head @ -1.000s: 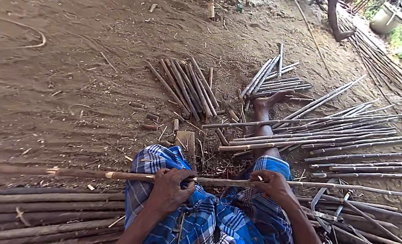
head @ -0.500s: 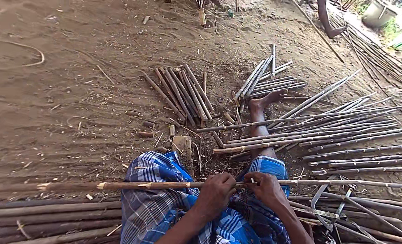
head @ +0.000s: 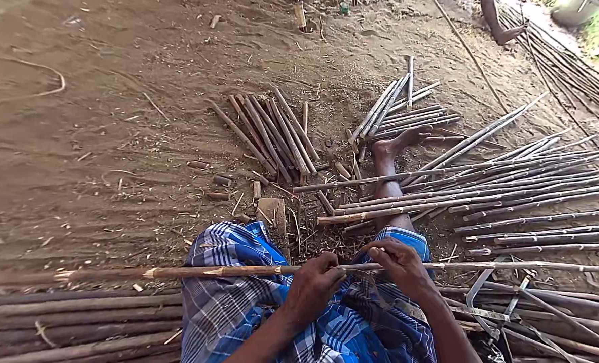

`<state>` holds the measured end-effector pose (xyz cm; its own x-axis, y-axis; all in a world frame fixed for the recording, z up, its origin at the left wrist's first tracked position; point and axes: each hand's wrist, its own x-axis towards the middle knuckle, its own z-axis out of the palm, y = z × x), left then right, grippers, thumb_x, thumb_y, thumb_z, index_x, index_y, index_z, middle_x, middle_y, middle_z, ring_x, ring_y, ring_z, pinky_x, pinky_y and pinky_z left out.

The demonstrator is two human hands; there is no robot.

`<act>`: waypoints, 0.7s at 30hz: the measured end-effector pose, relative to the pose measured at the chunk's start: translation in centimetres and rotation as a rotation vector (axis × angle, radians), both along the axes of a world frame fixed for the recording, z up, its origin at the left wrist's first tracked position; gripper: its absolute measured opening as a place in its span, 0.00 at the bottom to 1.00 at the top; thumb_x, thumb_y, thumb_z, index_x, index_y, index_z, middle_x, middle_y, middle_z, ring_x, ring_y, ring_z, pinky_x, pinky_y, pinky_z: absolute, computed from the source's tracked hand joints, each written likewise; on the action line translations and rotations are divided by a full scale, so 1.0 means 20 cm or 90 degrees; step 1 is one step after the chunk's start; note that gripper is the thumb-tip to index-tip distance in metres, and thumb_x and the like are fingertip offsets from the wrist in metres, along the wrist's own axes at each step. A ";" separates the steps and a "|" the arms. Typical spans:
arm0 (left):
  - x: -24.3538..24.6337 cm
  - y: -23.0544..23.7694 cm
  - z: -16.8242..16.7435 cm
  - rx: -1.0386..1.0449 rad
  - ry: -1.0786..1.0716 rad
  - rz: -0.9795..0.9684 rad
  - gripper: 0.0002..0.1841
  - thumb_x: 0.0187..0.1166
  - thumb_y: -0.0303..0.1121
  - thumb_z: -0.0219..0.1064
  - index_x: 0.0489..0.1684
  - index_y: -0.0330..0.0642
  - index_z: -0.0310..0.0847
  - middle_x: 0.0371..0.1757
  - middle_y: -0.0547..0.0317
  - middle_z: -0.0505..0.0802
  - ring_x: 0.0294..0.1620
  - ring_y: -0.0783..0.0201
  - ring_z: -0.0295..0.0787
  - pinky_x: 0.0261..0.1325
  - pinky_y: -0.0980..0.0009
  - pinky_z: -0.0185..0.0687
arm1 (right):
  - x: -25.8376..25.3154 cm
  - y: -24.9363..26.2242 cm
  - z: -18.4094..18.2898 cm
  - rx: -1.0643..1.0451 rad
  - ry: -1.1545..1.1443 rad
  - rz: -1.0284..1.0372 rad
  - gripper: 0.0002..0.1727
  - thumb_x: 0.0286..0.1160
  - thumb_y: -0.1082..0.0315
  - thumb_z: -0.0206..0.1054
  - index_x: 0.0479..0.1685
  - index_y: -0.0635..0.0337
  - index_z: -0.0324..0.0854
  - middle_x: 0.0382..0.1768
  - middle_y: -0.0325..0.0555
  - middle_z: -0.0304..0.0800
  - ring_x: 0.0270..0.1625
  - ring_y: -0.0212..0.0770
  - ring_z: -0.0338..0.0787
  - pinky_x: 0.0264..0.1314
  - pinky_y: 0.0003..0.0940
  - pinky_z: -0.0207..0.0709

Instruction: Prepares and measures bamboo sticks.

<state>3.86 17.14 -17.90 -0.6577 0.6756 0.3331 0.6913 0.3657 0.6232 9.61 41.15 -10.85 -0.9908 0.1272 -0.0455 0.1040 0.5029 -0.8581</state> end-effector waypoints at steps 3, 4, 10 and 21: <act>-0.01 0.01 -0.01 0.014 0.014 0.003 0.10 0.85 0.44 0.66 0.44 0.55 0.94 0.50 0.64 0.91 0.47 0.68 0.89 0.49 0.69 0.89 | -0.10 -0.01 -0.06 -0.064 -0.053 0.083 0.07 0.80 0.60 0.71 0.49 0.48 0.91 0.35 0.34 0.91 0.30 0.32 0.86 0.33 0.32 0.84; -0.01 0.01 -0.01 0.018 0.017 0.007 0.10 0.85 0.44 0.66 0.45 0.56 0.94 0.48 0.64 0.91 0.46 0.69 0.90 0.48 0.70 0.89 | -0.13 -0.02 -0.09 -0.090 -0.077 0.104 0.07 0.77 0.62 0.73 0.48 0.51 0.88 0.32 0.37 0.90 0.29 0.34 0.86 0.31 0.33 0.84; -0.01 0.00 -0.01 0.025 0.026 0.033 0.13 0.84 0.47 0.67 0.44 0.47 0.89 0.39 0.63 0.90 0.41 0.69 0.90 0.46 0.71 0.89 | -0.17 0.00 -0.14 -0.092 -0.125 0.221 0.05 0.71 0.62 0.72 0.38 0.49 0.92 0.26 0.34 0.90 0.26 0.30 0.85 0.29 0.30 0.80; -0.01 0.00 -0.01 -0.005 0.055 0.026 0.15 0.86 0.46 0.65 0.45 0.43 0.85 0.37 0.60 0.87 0.38 0.66 0.88 0.44 0.70 0.88 | -0.17 -0.03 -0.16 -0.063 -0.073 0.224 0.04 0.70 0.64 0.75 0.38 0.49 0.94 0.25 0.31 0.90 0.24 0.26 0.85 0.28 0.26 0.81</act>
<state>3.74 17.04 -18.19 -0.6537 0.6521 0.3840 0.7267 0.3995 0.5588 6.26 40.61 -13.98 -0.9609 -0.2306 -0.1536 0.0377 0.4405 -0.8970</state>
